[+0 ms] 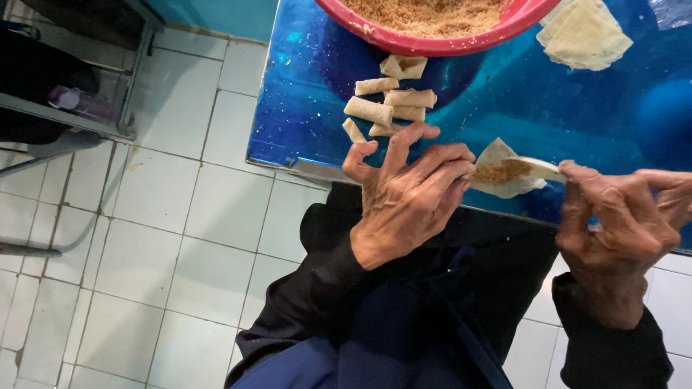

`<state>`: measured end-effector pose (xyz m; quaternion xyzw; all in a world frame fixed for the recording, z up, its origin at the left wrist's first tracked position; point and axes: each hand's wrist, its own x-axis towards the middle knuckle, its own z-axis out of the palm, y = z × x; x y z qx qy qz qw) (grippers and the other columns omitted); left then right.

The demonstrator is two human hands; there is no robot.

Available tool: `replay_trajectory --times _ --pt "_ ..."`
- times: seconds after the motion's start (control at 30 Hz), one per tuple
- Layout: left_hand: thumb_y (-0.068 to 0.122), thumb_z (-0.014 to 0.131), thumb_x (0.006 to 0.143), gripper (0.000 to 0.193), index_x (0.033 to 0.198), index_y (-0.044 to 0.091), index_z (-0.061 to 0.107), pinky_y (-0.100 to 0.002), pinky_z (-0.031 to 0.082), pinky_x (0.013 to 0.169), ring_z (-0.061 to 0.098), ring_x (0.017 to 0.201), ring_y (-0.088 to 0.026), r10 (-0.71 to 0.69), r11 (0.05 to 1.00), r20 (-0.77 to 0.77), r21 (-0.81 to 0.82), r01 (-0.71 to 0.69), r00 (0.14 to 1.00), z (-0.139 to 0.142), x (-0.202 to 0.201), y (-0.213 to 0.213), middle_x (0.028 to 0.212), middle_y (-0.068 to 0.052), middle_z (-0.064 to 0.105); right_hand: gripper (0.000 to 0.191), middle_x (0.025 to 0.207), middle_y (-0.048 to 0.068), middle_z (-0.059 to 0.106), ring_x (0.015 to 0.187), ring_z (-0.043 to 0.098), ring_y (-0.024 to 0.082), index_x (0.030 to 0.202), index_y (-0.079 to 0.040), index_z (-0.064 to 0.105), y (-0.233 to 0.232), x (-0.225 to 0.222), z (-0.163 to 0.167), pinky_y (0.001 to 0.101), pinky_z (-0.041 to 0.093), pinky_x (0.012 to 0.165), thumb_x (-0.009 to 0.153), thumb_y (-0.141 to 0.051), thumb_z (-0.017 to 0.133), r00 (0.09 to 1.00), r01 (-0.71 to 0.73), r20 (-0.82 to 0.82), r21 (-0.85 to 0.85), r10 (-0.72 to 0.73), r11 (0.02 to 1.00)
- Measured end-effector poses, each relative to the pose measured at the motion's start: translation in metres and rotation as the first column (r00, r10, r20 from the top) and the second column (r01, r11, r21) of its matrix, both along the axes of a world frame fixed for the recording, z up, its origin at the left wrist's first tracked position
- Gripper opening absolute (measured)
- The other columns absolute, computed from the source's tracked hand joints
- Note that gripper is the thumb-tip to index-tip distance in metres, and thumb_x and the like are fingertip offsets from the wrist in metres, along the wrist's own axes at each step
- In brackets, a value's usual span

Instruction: The person sits at a blue table and makes filled rolls from thin pastry squares. They place a pastry square on the table, scoop brown sugar filling from a red bowl with a spoon onto the wrapper, then fold and roll the wrapper by hand into a small cylinder and set it with the finished rolls.

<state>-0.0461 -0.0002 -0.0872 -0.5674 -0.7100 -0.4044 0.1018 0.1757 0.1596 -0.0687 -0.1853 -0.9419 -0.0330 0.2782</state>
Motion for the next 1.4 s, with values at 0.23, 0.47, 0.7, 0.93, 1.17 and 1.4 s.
replay_trajectory --times 0.23,0.47,0.7,0.93,1.17,1.4 --pt "0.025 0.078 0.097 0.014 0.110 0.020 0.073 -0.053 0.012 0.112 0.046 0.136 -0.016 -0.012 1.000 0.010 0.021 0.012 1.000 -0.001 0.000 0.001 0.124 0.013 0.066 0.010 0.100 0.014 0.075 0.089 0.069 0.021 0.117 0.000 0.076 -0.005 -0.006 0.010 0.0326 0.050 0.098 0.108 0.005 0.074 1.000 0.017 -0.013 -0.059 -0.018 0.998" --pt "0.025 0.078 0.095 0.018 0.112 0.020 0.073 -0.052 0.013 0.112 0.046 0.135 -0.016 -0.022 1.000 0.026 0.022 0.021 0.999 0.000 0.000 0.000 0.122 0.013 0.066 0.013 0.110 0.018 0.074 0.101 0.072 0.021 0.122 0.004 0.071 0.009 -0.002 0.007 0.0296 0.059 0.091 0.111 0.000 0.067 1.000 0.018 -0.022 -0.159 -0.021 0.987" --pt "0.028 0.080 0.095 0.018 0.110 0.024 0.072 -0.052 0.014 0.112 0.046 0.135 -0.017 -0.012 0.999 0.016 0.033 0.012 1.000 0.001 -0.001 0.002 0.121 0.014 0.066 0.018 0.112 0.015 0.070 0.106 0.069 0.022 0.128 -0.001 0.065 0.094 0.030 -0.038 0.0347 0.056 0.096 0.112 -0.010 0.062 0.992 -0.006 -0.120 -0.285 -0.029 0.959" --pt "0.030 0.082 0.091 0.025 0.112 0.022 0.073 -0.052 0.017 0.109 0.045 0.137 -0.019 0.042 0.999 -0.015 0.003 -0.042 0.999 0.003 -0.001 0.001 0.125 0.011 0.066 0.025 0.111 0.012 0.066 0.107 0.066 0.022 0.131 -0.006 0.062 0.124 -0.057 -0.007 0.0400 0.053 0.098 0.111 -0.021 0.060 0.972 -0.152 -0.198 -0.104 0.129 0.983" --pt "0.028 0.082 0.085 0.014 0.097 0.023 0.076 -0.054 0.018 0.105 0.042 0.137 -0.023 0.071 0.997 -0.025 0.018 -0.070 0.997 0.004 0.000 0.003 0.127 0.013 0.064 0.022 0.100 0.007 0.065 0.105 0.062 0.024 0.123 -0.012 0.068 0.066 -0.133 0.054 0.0481 0.045 0.100 0.107 -0.028 0.066 0.992 -0.126 0.030 0.144 0.123 0.981" --pt "0.021 0.081 0.087 0.011 0.094 0.023 0.074 -0.058 0.018 0.105 0.042 0.140 -0.025 0.032 0.999 0.049 0.012 -0.033 0.998 0.005 0.001 0.003 0.125 0.014 0.065 0.019 0.113 0.002 0.070 0.118 0.051 0.026 0.115 -0.016 0.075 0.022 -0.022 0.034 0.0437 0.034 0.104 0.106 -0.032 0.076 0.960 0.107 0.255 0.043 -0.114 0.993"
